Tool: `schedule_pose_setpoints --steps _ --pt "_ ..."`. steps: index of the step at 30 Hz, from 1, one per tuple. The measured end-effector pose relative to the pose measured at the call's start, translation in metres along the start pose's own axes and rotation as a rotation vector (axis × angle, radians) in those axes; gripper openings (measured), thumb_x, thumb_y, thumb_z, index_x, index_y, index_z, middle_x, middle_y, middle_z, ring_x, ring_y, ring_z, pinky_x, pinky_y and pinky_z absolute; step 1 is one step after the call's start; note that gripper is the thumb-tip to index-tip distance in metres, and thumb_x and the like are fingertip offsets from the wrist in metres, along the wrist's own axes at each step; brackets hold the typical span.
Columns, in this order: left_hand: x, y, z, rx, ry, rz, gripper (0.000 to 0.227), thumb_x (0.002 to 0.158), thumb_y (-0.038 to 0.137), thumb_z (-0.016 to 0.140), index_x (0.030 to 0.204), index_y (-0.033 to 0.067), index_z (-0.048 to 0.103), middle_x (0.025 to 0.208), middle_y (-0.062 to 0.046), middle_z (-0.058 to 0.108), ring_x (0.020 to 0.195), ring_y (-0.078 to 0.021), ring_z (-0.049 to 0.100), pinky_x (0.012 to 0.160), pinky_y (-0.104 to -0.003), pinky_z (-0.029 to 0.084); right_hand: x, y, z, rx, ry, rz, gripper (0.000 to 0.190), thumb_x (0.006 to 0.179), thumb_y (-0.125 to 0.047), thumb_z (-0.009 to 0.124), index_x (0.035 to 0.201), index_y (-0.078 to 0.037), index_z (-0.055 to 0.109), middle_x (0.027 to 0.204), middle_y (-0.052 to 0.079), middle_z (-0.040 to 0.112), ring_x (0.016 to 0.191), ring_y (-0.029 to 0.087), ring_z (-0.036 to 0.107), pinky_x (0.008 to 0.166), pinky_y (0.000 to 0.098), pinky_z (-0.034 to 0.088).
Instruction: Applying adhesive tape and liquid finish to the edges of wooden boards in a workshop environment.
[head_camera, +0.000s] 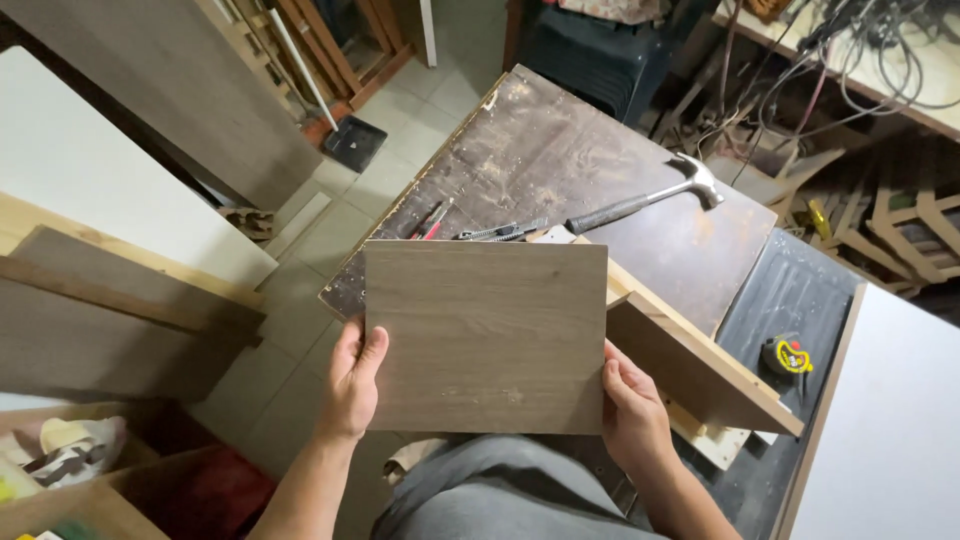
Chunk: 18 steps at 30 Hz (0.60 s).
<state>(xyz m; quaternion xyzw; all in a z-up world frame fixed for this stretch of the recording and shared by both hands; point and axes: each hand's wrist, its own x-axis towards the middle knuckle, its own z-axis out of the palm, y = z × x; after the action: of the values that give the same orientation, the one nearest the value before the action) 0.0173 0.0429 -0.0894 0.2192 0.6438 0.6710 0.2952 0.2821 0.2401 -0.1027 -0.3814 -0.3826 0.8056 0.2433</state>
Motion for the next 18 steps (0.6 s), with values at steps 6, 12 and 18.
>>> schedule_pose_setpoints --steps 6,12,18 --pt "0.001 -0.027 -0.012 0.045 0.035 0.017 0.031 0.111 0.039 0.045 0.112 0.0091 0.054 0.11 -0.004 0.057 0.106 -0.0164 0.053 0.099 -0.032 0.045 -0.004 -0.004 0.006 -0.046 0.011 0.025 0.059 0.104 -0.032 0.045 0.153 -0.001 0.057 0.138 0.014 0.069 0.122 0.026 0.063 0.099 0.0377 0.05" --pt "-0.003 0.004 0.002 -0.105 -0.114 -0.03 0.058 0.106 0.041 0.042 0.15 0.0028 0.05 0.149 -0.02 0.063 0.14 -0.0292 0.059 0.118 -0.041 0.047 -0.002 0.021 0.004 -0.035 0.061 0.025 0.048 0.102 -0.028 0.053 0.145 -0.008 0.051 0.13 0.015 0.067 0.107 0.028 0.065 0.087 0.0432 0.055" --pt "-0.024 0.031 -0.012 0.671 -0.515 -0.286 0.055 0.098 0.062 0.054 0.132 0.0189 0.051 0.133 -0.016 0.059 0.13 -0.0307 0.056 0.107 -0.041 0.04 0.0 0.013 -0.007 -0.031 0.098 -0.134 0.039 0.103 -0.022 0.056 0.139 -0.008 0.053 0.126 0.015 0.068 0.103 0.026 0.065 0.084 0.0396 0.056"
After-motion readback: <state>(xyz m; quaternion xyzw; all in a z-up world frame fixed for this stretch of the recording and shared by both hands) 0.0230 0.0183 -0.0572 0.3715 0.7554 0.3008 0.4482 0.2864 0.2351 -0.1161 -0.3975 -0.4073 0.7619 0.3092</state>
